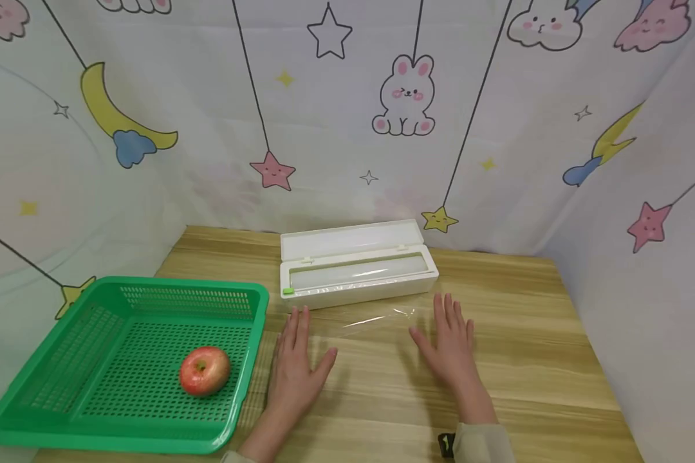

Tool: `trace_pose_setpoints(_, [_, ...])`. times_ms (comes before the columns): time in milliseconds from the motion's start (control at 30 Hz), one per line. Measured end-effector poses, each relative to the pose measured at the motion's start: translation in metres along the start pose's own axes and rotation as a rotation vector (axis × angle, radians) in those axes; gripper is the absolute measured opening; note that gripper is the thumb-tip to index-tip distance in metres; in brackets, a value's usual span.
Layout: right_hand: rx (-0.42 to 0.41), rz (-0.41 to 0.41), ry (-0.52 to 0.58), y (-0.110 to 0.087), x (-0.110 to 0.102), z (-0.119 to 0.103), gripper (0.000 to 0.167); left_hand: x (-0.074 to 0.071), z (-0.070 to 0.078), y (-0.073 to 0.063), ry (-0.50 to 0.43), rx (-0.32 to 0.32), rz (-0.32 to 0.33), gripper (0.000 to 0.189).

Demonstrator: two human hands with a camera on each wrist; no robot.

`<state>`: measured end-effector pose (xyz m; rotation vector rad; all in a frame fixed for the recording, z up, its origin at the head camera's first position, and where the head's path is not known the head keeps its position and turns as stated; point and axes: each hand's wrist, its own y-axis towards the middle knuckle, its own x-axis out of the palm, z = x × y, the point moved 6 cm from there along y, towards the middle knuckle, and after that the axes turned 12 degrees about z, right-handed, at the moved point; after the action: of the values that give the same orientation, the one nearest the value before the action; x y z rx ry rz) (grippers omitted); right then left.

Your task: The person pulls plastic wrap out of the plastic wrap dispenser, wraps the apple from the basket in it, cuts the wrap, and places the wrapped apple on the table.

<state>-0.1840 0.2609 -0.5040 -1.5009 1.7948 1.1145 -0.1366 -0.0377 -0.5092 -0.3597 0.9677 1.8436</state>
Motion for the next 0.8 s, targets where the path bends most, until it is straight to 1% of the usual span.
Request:
trace_pose_setpoints(100, [0.020, -0.015, 0.011, 0.003, -0.001, 0.000, 0.091, 0.002, -0.001, -0.001, -0.012, -0.015, 0.000, 0.093])
trace_pose_setpoints(200, [0.030, -0.019, 0.034, 0.007, 0.000, 0.001, 0.091, 0.004, -0.002, -0.001, -0.041, -0.047, -0.004, 0.092])
trace_pose_setpoints(433, [0.080, -0.033, 0.152, 0.016, 0.000, 0.003, 0.093, 0.007, -0.007, 0.000, -0.175, -0.189, -0.020, 0.093])
trace_pose_setpoints(667, [0.133, -0.079, 0.205, 0.022, 0.001, 0.008, 0.091, 0.011, -0.011, 0.000, -0.294, -0.292, -0.018, 0.092])
trace_pose_setpoints(800, [0.167, -0.098, 0.235, 0.026, 0.003, 0.012, 0.091, 0.012, -0.012, 0.001, -0.390, -0.377, -0.011, 0.089])
